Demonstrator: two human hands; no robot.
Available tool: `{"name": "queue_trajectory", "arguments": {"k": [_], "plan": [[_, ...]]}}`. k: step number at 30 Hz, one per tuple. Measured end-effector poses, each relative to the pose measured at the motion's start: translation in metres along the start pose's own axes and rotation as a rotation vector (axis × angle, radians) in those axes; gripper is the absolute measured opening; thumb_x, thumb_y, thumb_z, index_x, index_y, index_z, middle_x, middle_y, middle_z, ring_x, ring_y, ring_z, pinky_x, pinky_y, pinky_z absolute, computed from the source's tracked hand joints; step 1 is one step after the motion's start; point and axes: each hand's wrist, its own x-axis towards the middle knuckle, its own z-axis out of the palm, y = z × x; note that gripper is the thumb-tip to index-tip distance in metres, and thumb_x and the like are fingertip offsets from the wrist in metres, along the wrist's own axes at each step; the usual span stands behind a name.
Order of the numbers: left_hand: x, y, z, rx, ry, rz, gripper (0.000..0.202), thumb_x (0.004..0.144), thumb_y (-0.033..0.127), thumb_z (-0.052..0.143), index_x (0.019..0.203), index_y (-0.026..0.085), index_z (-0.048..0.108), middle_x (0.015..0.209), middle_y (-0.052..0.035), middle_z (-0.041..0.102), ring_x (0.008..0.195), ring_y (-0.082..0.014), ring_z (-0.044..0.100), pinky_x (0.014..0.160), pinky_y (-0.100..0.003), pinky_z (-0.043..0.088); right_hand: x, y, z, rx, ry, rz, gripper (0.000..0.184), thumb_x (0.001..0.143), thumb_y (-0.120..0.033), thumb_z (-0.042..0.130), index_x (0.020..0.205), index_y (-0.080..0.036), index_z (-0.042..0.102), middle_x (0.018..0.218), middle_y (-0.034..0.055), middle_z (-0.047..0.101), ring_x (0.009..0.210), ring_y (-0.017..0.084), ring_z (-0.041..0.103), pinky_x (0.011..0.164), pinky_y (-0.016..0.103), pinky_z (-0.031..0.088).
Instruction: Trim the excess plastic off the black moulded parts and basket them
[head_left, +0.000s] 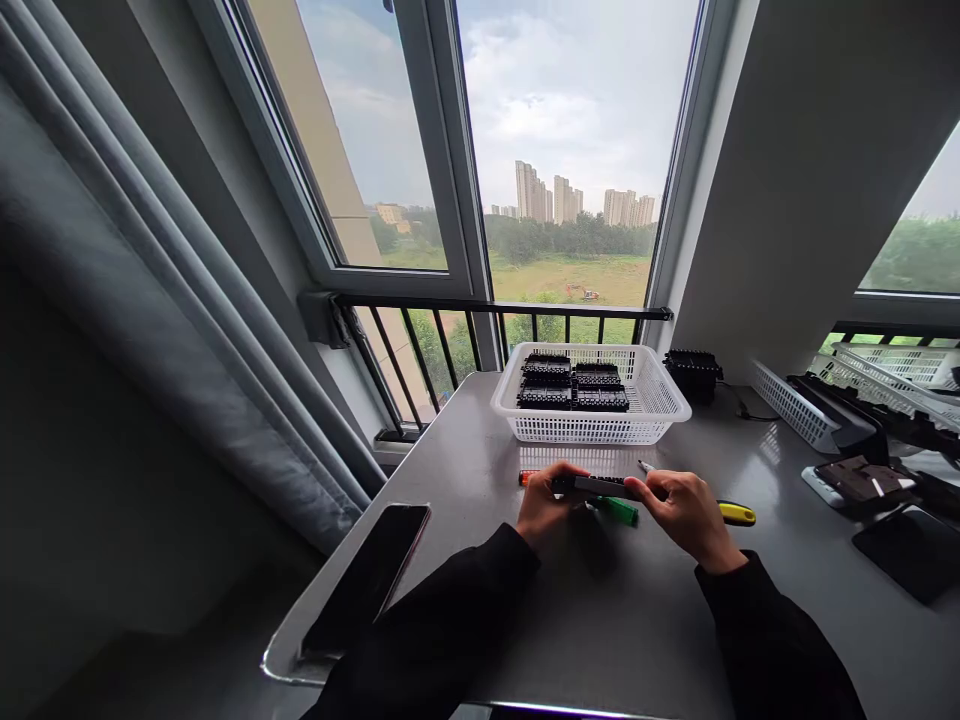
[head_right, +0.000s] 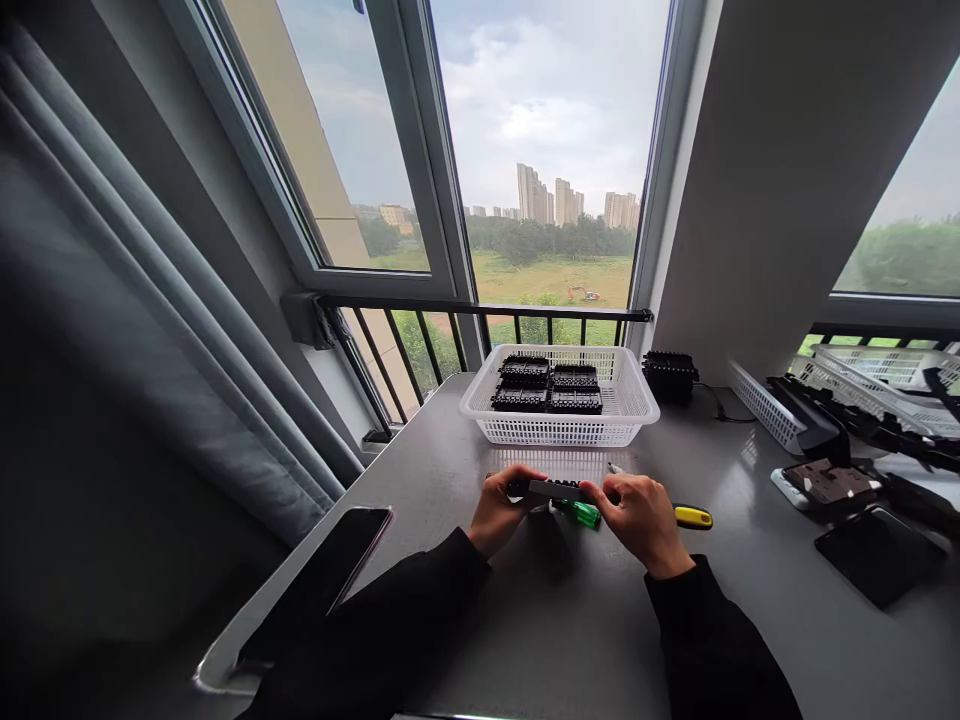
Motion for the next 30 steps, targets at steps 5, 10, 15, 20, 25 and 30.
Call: {"name": "queue_trajectory", "arguments": {"k": [5, 10, 15, 20, 25, 30], "plan": [[-0.003, 0.003, 0.001, 0.034, -0.029, 0.009, 0.014, 0.063, 0.019, 0.080, 0.075, 0.019, 0.071, 0.070, -0.0008, 0.070, 0.065, -0.0168, 0.063, 0.065, -0.029, 0.051, 0.000, 0.004, -0.003, -0.048, 0.009, -0.050, 0.058, 0.092, -0.062, 0.041, 0.053, -0.019, 0.046, 0.053, 0.0024, 0.055, 0.049, 0.013, 0.045, 0.052, 0.028, 0.023], [0.001, -0.001, -0.001, 0.032, 0.007, -0.018, 0.019, 0.061, 0.021, 0.082, 0.077, 0.019, 0.072, 0.071, -0.0011, 0.070, 0.065, -0.0166, 0.063, 0.064, -0.028, 0.049, -0.001, 0.013, -0.006, -0.063, 0.006, -0.025, 0.058, 0.091, -0.062, 0.044, 0.052, -0.019, 0.047, 0.052, 0.0015, 0.054, 0.049, 0.013, 0.044, 0.052, 0.027, 0.023], [0.001, -0.003, -0.003, 0.037, 0.020, 0.001, 0.021, 0.061, 0.019, 0.081, 0.079, 0.018, 0.071, 0.075, -0.0015, 0.072, 0.070, -0.0174, 0.064, 0.067, -0.028, 0.050, -0.001, 0.012, -0.006, -0.034, 0.009, 0.001, 0.060, 0.090, -0.064, 0.044, 0.052, -0.018, 0.046, 0.050, 0.0012, 0.053, 0.047, 0.012, 0.042, 0.051, 0.026, 0.023], [-0.003, -0.004, 0.000, 0.106, -0.035, 0.041, 0.018, 0.064, 0.015, 0.078, 0.081, 0.018, 0.071, 0.076, -0.0015, 0.072, 0.069, -0.0163, 0.063, 0.065, -0.026, 0.049, 0.000, 0.003, -0.002, -0.006, -0.008, -0.023, 0.060, 0.091, -0.064, 0.042, 0.053, -0.018, 0.047, 0.053, 0.0012, 0.055, 0.048, 0.012, 0.044, 0.052, 0.025, 0.023], [-0.002, -0.004, -0.001, 0.051, 0.016, 0.002, 0.022, 0.062, 0.019, 0.080, 0.082, 0.017, 0.070, 0.074, -0.0013, 0.070, 0.068, -0.0160, 0.063, 0.065, -0.026, 0.048, 0.000, 0.006, -0.005, -0.033, 0.009, 0.024, 0.061, 0.090, -0.066, 0.041, 0.052, -0.018, 0.045, 0.051, 0.0007, 0.054, 0.048, 0.012, 0.042, 0.052, 0.026, 0.022], [-0.001, -0.002, 0.000, 0.086, -0.035, 0.005, 0.016, 0.064, 0.016, 0.077, 0.078, 0.017, 0.070, 0.073, -0.0012, 0.070, 0.066, -0.0148, 0.061, 0.063, -0.025, 0.046, 0.000, 0.007, -0.002, -0.007, -0.028, 0.008, 0.060, 0.090, -0.066, 0.043, 0.053, -0.018, 0.046, 0.053, 0.0004, 0.054, 0.049, 0.012, 0.043, 0.053, 0.025, 0.023]]}}
